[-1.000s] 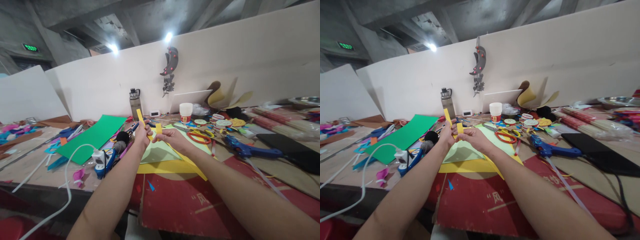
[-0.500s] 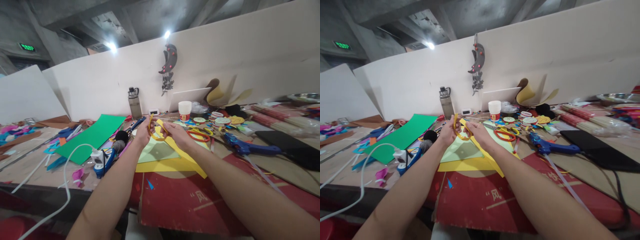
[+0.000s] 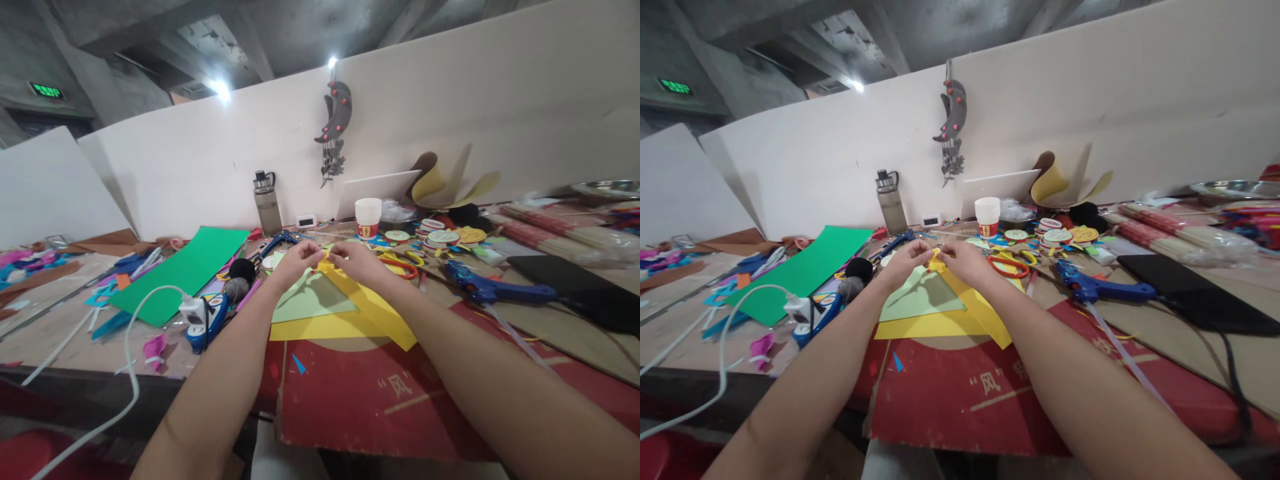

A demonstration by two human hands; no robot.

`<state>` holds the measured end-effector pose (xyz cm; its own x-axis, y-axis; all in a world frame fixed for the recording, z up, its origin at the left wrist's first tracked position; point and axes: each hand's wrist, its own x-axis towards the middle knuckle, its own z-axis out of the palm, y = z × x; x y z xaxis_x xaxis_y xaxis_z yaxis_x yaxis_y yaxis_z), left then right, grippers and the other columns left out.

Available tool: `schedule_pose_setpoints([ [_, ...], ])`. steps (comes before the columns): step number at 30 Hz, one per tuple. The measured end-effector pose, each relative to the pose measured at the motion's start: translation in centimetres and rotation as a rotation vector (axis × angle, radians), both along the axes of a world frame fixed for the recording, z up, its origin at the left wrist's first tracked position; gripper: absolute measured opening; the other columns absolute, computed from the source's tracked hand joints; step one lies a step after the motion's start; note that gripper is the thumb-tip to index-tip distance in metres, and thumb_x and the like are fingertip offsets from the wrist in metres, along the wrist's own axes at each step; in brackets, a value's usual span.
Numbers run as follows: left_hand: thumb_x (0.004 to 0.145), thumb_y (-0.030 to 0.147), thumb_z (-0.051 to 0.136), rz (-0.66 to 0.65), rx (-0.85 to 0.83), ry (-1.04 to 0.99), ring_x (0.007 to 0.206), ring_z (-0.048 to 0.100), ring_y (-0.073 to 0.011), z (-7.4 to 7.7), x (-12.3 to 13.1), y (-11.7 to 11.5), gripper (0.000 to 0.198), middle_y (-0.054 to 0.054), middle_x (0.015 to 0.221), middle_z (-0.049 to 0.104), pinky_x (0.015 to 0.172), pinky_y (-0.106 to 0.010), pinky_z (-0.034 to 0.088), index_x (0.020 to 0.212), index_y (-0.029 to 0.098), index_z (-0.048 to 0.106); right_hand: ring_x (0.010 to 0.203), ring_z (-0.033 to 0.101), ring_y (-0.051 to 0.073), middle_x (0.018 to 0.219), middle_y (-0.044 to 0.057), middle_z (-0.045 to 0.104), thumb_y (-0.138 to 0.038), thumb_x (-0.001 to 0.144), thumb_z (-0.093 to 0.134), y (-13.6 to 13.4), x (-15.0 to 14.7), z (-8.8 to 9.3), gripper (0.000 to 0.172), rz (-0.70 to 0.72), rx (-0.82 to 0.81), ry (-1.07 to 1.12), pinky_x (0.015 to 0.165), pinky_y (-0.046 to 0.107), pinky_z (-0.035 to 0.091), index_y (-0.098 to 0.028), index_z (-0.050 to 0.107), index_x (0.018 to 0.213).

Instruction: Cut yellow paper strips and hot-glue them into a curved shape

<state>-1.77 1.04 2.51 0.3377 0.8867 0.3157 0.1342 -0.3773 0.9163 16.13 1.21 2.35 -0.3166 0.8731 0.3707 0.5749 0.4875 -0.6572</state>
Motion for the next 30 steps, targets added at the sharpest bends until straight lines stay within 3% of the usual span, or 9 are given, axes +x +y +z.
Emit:
schedule_pose_setpoints([
  [2, 0.072, 0.059, 0.062, 0.036, -0.073, 0.072, 0.061, 0.057, -0.0116, -0.1, -0.1, -0.1, 0.047, -0.001, 0.063, 0.061, 0.064, -0.025, 0.044, 0.078, 0.013, 0.062, 0.064, 0.051, 0.013, 0.067, 0.000, 0.061, -0.026, 0.080, 0.053, 0.1, 0.2, -0.1, 0.015, -0.008, 0.002, -0.078, 0.058, 0.025, 0.033, -0.019, 0.060, 0.069],
  [7, 0.074, 0.075, 0.043, 0.251, -0.247, -0.048, 0.064, 0.064, -0.0185, 0.1, -0.2, -0.2, 0.068, -0.012, 0.068, 0.067, 0.061, -0.032, 0.051, 0.069, 0.011, 0.064, 0.063, 0.054, 0.013, 0.068, 0.000, 0.065, -0.022, 0.076, 0.059, 0.1, 0.7, -0.3, 0.011, 0.047, -0.021, -0.207, 0.057, 0.024, 0.035, -0.019, 0.065, 0.068],
  [10, 0.076, 0.076, 0.035, 0.212, -0.304, -0.046, 0.064, 0.065, -0.0195, 0.2, -0.3, -0.1, 0.074, -0.015, 0.070, 0.068, 0.058, -0.031, 0.052, 0.064, 0.009, 0.063, 0.065, 0.056, 0.014, 0.069, 0.000, 0.067, -0.018, 0.072, 0.062, 0.0, 0.8, -0.2, 0.009, 0.075, -0.029, -0.276, 0.061, 0.024, 0.038, -0.020, 0.069, 0.067],
  [13, 0.076, 0.066, 0.049, 0.206, -0.275, 0.012, 0.070, 0.065, -0.0181, -0.2, -0.4, 0.1, 0.058, -0.013, 0.080, 0.068, 0.054, -0.026, 0.050, 0.074, 0.010, 0.064, 0.087, 0.058, 0.020, 0.092, 0.005, 0.069, -0.021, 0.072, 0.067, 0.0, 0.7, 0.0, 0.006, 0.031, 0.033, -0.299, 0.078, 0.030, 0.040, -0.020, 0.072, 0.069],
  [16, 0.068, 0.041, 0.071, 0.275, -0.141, 0.184, 0.068, 0.062, -0.0134, -0.7, -0.2, 0.1, 0.037, -0.008, 0.090, 0.066, 0.050, -0.021, 0.048, 0.090, 0.012, 0.064, 0.106, 0.052, 0.026, 0.118, 0.009, 0.060, -0.025, 0.071, 0.070, 0.2, 0.6, -0.2, 0.006, -0.037, 0.099, -0.320, 0.093, 0.037, 0.034, -0.021, 0.073, 0.069],
  [20, 0.068, 0.026, 0.071, 0.255, -0.093, 0.453, 0.045, 0.053, -0.0075, -1.0, 0.2, -0.2, 0.032, 0.000, 0.070, 0.062, 0.045, -0.021, 0.043, 0.097, 0.014, 0.065, 0.088, 0.059, 0.019, 0.094, 0.007, 0.065, -0.022, 0.070, 0.071, 0.4, 0.5, -1.1, 0.004, -0.041, 0.068, -0.352, 0.083, 0.029, 0.041, -0.019, 0.073, 0.067],
  [24, 0.081, 0.018, 0.056, 0.194, -0.230, 0.373, 0.047, 0.059, -0.0103, -0.8, 0.5, -0.5, 0.023, 0.001, 0.059, 0.060, 0.051, -0.023, 0.048, 0.101, 0.012, 0.064, 0.082, 0.059, 0.017, 0.089, 0.007, 0.063, -0.025, 0.072, 0.071, 0.6, 0.4, -1.6, 0.010, -0.083, 0.054, -0.346, 0.076, 0.024, 0.043, -0.016, 0.071, 0.067],
  [27, 0.079, 0.007, 0.051, 0.125, -0.263, 0.366, 0.054, 0.061, -0.0088, -0.8, 0.4, -0.3, 0.026, -0.004, 0.070, 0.065, 0.055, -0.021, 0.051, 0.101, 0.011, 0.065, 0.082, 0.059, 0.017, 0.093, 0.009, 0.062, -0.026, 0.073, 0.070, 0.7, 0.5, -1.5, 0.011, -0.116, 0.053, -0.341, 0.075, 0.024, 0.042, -0.016, 0.071, 0.069],
  [30, 0.072, 0.008, 0.060, 0.080, -0.020, 0.466, 0.065, 0.060, -0.0077, -1.1, 0.1, 0.2, 0.022, -0.008, 0.101, 0.064, 0.059, -0.021, 0.052, 0.091, 0.014, 0.070, 0.083, 0.058, 0.016, 0.092, 0.008, 0.062, -0.027, 0.073, 0.070, 0.6, 0.4, -1.3, 0.011, -0.120, 0.047, -0.337, 0.074, 0.024, 0.042, -0.017, 0.072, 0.070],
])
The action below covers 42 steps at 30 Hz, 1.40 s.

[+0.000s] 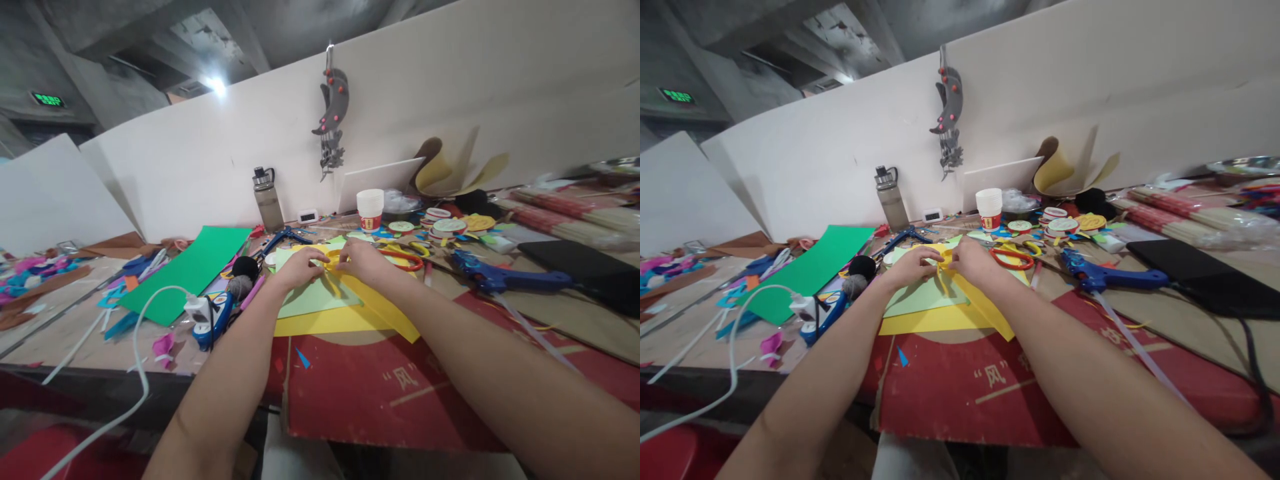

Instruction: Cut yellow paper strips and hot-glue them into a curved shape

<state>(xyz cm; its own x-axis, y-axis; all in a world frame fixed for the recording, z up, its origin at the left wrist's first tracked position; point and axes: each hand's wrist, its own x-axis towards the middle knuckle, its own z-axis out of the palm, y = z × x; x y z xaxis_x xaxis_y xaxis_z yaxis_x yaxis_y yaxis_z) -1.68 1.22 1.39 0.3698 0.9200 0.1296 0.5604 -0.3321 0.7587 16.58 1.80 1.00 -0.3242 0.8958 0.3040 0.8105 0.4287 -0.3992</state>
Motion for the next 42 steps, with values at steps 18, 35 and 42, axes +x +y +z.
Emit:
schedule_pose_setpoints([
  [18, 0.079, 0.013, 0.058, 0.011, 0.460, 0.224, 0.091, 0.057, -0.0174, -0.7, -0.5, 0.9, 0.011, -0.007, 0.095, 0.061, 0.088, -0.031, 0.044, 0.077, 0.017, 0.068, 0.074, 0.060, 0.015, 0.096, 0.005, 0.067, -0.034, 0.077, 0.064, 0.8, 1.0, 0.4, 0.021, 0.052, -0.022, 0.273, 0.068, 0.026, 0.046, -0.020, 0.071, 0.091],
  [35, 0.081, 0.016, 0.054, 0.008, 0.427, 0.218, 0.083, 0.057, -0.0164, -0.3, -1.3, 1.0, 0.011, -0.004, 0.085, 0.066, 0.080, -0.029, 0.042, 0.080, 0.017, 0.066, 0.079, 0.058, 0.016, 0.099, 0.008, 0.064, -0.018, 0.083, 0.053, 1.9, 1.4, -0.3, 0.021, 0.143, 0.024, 0.350, 0.077, 0.032, 0.047, -0.020, 0.070, 0.096],
  [42, 0.084, 0.019, 0.055, -0.018, 0.557, 0.122, 0.090, 0.057, -0.0167, 0.1, -1.5, 1.0, 0.009, -0.005, 0.089, 0.065, 0.085, -0.030, 0.042, 0.082, 0.018, 0.064, 0.067, 0.059, 0.012, 0.092, 0.006, 0.066, -0.015, 0.078, 0.060, 1.1, 0.6, -0.2, 0.046, 0.055, -0.429, 0.819, 0.057, 0.024, 0.052, -0.022, 0.052, 0.122],
])
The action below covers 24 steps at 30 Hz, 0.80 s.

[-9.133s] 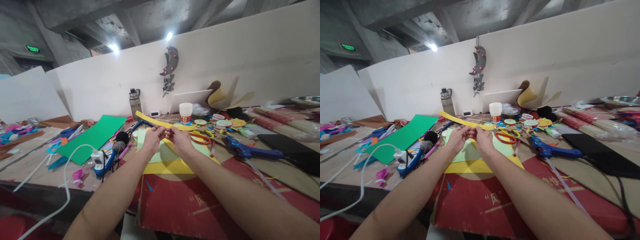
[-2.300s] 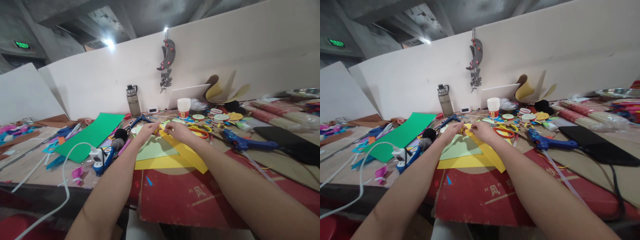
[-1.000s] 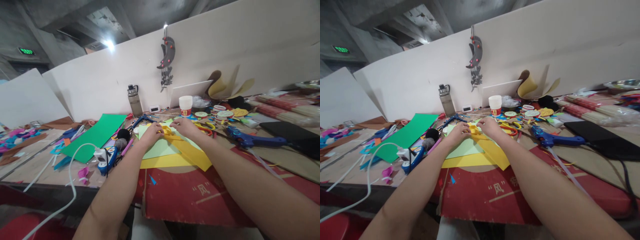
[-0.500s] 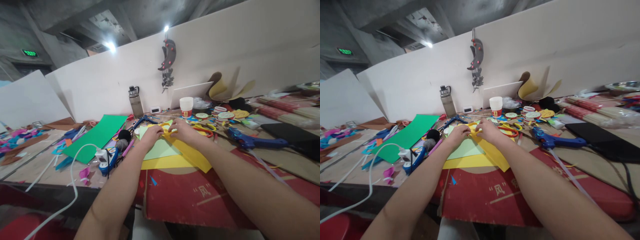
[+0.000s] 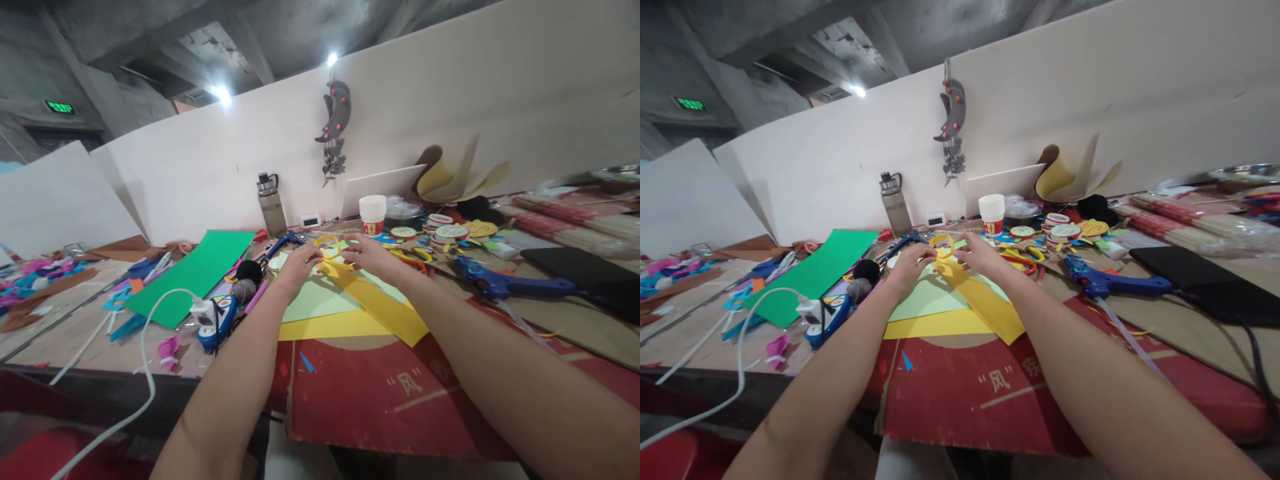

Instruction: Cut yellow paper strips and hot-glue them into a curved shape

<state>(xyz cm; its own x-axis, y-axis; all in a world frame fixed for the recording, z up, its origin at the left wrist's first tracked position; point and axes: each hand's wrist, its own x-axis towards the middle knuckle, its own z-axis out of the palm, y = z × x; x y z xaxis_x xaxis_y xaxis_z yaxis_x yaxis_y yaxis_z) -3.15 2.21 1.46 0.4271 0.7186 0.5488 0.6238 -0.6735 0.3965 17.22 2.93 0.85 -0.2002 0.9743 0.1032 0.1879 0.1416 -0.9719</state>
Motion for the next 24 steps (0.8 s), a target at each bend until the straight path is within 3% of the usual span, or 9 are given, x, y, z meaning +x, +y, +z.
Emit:
schedule_pose_setpoints([
  [9, 0.084, 0.023, 0.058, -0.010, 0.073, 0.099, 0.090, 0.056, -0.0187, 0.2, 0.8, -0.5, 0.009, -0.007, 0.090, 0.063, 0.084, -0.033, 0.043, 0.087, 0.018, 0.065, 0.061, 0.055, 0.009, 0.069, 0.000, 0.061, -0.018, 0.073, 0.065, -0.2, -0.3, 0.2, 0.011, 0.031, -0.077, 0.190, 0.060, 0.024, 0.053, -0.019, 0.063, 0.084],
  [16, 0.084, 0.023, 0.057, -0.025, 0.053, 0.114, 0.088, 0.058, -0.0181, 0.4, 1.3, -1.2, 0.009, -0.006, 0.086, 0.064, 0.082, -0.031, 0.045, 0.083, 0.019, 0.065, 0.061, 0.053, 0.008, 0.071, -0.001, 0.058, -0.026, 0.068, 0.067, -0.4, 0.1, 0.7, 0.014, 0.085, -0.091, 0.313, 0.063, 0.025, 0.049, -0.019, 0.058, 0.076],
  [20, 0.079, 0.015, 0.058, -0.035, 0.040, 0.079, 0.099, 0.058, -0.0204, 0.1, 1.4, -1.1, 0.014, -0.009, 0.099, 0.067, 0.090, -0.033, 0.043, 0.088, 0.017, 0.068, 0.064, 0.054, 0.009, 0.074, -0.001, 0.058, -0.026, 0.066, 0.066, -0.9, 0.0, 1.1, 0.016, 0.150, -0.093, 0.318, 0.059, 0.022, 0.045, -0.020, 0.056, 0.078],
  [24, 0.074, 0.008, 0.049, 0.018, -0.113, -0.073, 0.099, 0.059, -0.0196, 0.1, 1.6, -0.9, 0.029, -0.007, 0.101, 0.068, 0.092, -0.032, 0.043, 0.091, 0.017, 0.071, 0.058, 0.049, 0.008, 0.068, -0.003, 0.056, -0.028, 0.067, 0.065, -1.3, -0.4, 1.4, 0.019, 0.196, -0.057, 0.252, 0.054, 0.020, 0.039, -0.021, 0.055, 0.082],
])
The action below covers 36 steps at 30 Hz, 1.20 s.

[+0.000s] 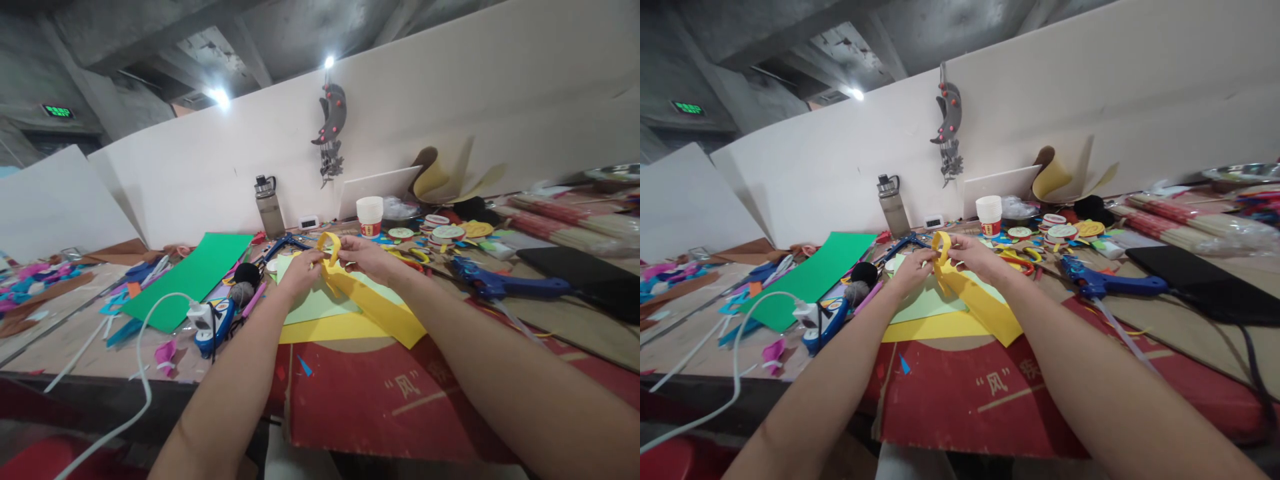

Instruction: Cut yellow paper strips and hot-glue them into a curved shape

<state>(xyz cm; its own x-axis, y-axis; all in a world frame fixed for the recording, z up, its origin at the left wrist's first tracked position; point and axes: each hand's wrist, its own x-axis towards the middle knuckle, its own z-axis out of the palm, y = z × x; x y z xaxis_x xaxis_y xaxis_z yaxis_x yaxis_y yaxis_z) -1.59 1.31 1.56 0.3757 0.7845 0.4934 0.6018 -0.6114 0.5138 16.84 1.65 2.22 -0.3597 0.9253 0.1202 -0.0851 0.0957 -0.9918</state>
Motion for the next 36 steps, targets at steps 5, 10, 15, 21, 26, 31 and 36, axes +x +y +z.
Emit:
schedule_pose_setpoints([
  [5, 0.082, 0.027, 0.051, -0.009, -0.337, -0.485, 0.066, 0.054, -0.0108, 0.6, 0.5, -0.1, 0.023, -0.003, 0.081, 0.066, 0.064, -0.024, 0.043, 0.092, 0.016, 0.069, 0.056, 0.043, 0.007, 0.067, -0.005, 0.052, -0.029, 0.072, 0.062, -0.6, -0.3, 0.4, 0.017, 0.133, 0.072, -0.002, 0.056, 0.021, 0.037, -0.020, 0.054, 0.084],
  [10, 0.076, 0.032, 0.067, -0.299, -0.622, -0.930, 0.068, 0.054, -0.0083, 1.5, 1.6, -1.0, 0.025, -0.003, 0.083, 0.064, 0.064, -0.020, 0.043, 0.095, 0.016, 0.067, 0.060, 0.047, 0.006, 0.073, -0.004, 0.054, -0.029, 0.072, 0.068, -1.2, -0.3, 0.7, 0.020, 0.313, -0.049, 0.207, 0.058, 0.020, 0.039, -0.020, 0.056, 0.086],
  [15, 0.067, 0.030, 0.076, -0.379, -0.610, -1.044, 0.061, 0.053, -0.0070, 1.9, 2.3, -1.5, 0.027, -0.004, 0.086, 0.067, 0.057, -0.020, 0.042, 0.089, 0.016, 0.069, 0.062, 0.051, 0.007, 0.074, -0.003, 0.057, -0.030, 0.070, 0.074, -1.4, -0.7, 0.4, 0.025, 0.404, -0.153, 0.334, 0.061, 0.022, 0.043, -0.019, 0.059, 0.086],
  [21, 0.060, 0.026, 0.081, -0.293, -0.468, -1.108, 0.058, 0.054, -0.0066, 1.7, 2.2, -1.2, 0.025, 0.000, 0.069, 0.064, 0.051, -0.017, 0.039, 0.078, 0.016, 0.067, 0.064, 0.052, 0.009, 0.077, -0.002, 0.057, -0.032, 0.069, 0.072, -1.1, -1.2, 0.1, 0.025, 0.218, -0.042, 0.246, 0.062, 0.026, 0.045, -0.020, 0.056, 0.085],
  [26, 0.059, 0.029, 0.080, -0.192, -0.374, -1.128, 0.056, 0.056, -0.0068, 1.5, 2.0, -0.9, 0.027, 0.001, 0.064, 0.063, 0.052, -0.018, 0.041, 0.077, 0.015, 0.065, 0.071, 0.052, 0.013, 0.082, 0.000, 0.057, -0.028, 0.079, 0.059, -1.7, -1.7, 0.7, 0.011, -0.303, 0.545, -0.042, 0.063, 0.027, 0.044, -0.020, 0.055, 0.086],
  [31, 0.058, 0.031, 0.080, -0.169, -0.370, -1.138, 0.059, 0.061, -0.0105, 1.4, 2.0, -0.9, 0.030, -0.001, 0.067, 0.065, 0.061, -0.024, 0.050, 0.079, 0.014, 0.066, 0.082, 0.056, 0.018, 0.088, 0.005, 0.061, -0.018, 0.082, 0.056, -2.7, -2.0, 1.1, 0.011, -0.425, 0.899, -0.278, 0.067, 0.031, 0.046, -0.020, 0.063, 0.090],
  [36, 0.060, 0.030, 0.079, -0.151, -0.359, -1.127, 0.062, 0.062, -0.0113, 1.4, 2.1, -0.9, 0.029, -0.001, 0.069, 0.066, 0.067, -0.027, 0.052, 0.081, 0.014, 0.067, 0.091, 0.056, 0.021, 0.092, 0.007, 0.063, -0.016, 0.084, 0.054, -2.6, -1.9, 0.8, 0.018, -0.464, 0.989, -0.371, 0.078, 0.036, 0.047, -0.022, 0.066, 0.096],
])
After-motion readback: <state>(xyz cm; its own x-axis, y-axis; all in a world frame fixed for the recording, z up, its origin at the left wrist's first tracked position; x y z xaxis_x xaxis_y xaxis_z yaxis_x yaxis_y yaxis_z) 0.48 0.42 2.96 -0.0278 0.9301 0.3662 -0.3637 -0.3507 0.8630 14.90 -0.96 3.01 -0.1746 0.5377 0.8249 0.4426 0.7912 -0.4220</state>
